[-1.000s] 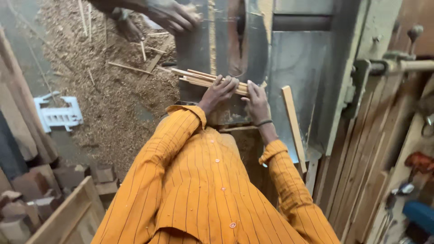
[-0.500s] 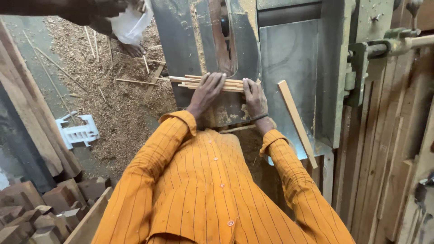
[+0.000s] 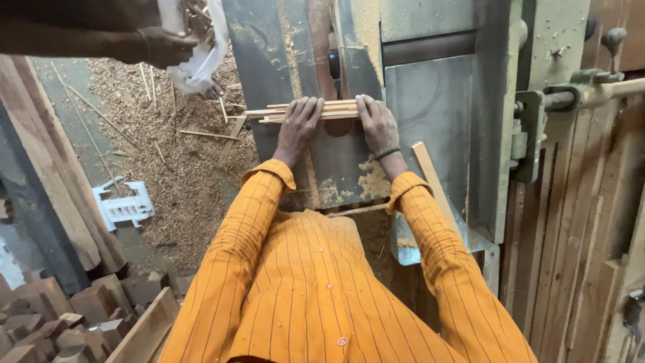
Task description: The person feeds thin wooden sticks into a table saw, cutting them into short segments. A coworker collects the cut pieces into a plastic bag. The person then gathers the cut pieces and places them into the bag.
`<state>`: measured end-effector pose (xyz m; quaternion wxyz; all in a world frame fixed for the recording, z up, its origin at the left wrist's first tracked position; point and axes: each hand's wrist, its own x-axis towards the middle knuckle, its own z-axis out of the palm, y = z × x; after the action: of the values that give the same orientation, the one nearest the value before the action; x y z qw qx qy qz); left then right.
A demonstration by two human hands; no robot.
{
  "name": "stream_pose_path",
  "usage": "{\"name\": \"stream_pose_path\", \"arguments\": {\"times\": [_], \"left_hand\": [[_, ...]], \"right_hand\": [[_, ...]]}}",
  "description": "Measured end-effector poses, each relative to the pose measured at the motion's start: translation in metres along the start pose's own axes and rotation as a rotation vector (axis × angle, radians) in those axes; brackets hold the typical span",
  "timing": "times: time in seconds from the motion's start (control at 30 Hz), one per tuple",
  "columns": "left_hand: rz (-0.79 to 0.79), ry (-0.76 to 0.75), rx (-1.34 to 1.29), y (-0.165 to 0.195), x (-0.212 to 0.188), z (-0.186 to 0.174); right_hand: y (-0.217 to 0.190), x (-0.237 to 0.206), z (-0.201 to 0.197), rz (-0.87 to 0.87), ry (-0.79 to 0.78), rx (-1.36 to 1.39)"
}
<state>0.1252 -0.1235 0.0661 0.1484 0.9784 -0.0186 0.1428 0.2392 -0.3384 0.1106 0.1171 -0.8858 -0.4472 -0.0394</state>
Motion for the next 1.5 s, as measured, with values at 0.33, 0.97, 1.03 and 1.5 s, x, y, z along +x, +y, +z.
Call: {"name": "stream_pose_path", "arguments": {"times": [0.33, 0.97, 1.03, 1.5], "left_hand": [[-0.101, 0.017, -0.042, -0.01, 0.03, 0.011], [-0.107, 0.064, -0.052, -0.036, 0.075, -0.002], [-0.115, 0.07, -0.063, -0.041, 0.085, -0.003], [0.04, -0.155, -0.131, -0.023, -0.105, -0.045]], "right_hand": [[0.033, 0.041, 0.015, -0.077, -0.016, 0.013], [0.038, 0.092, 0.008, -0.051, 0.01, 0.061], [0.04, 0.099, 0.008, -0.049, 0.004, 0.067], [-0.053, -0.071, -0.026, 0.141, -0.13, 0.123]]}}
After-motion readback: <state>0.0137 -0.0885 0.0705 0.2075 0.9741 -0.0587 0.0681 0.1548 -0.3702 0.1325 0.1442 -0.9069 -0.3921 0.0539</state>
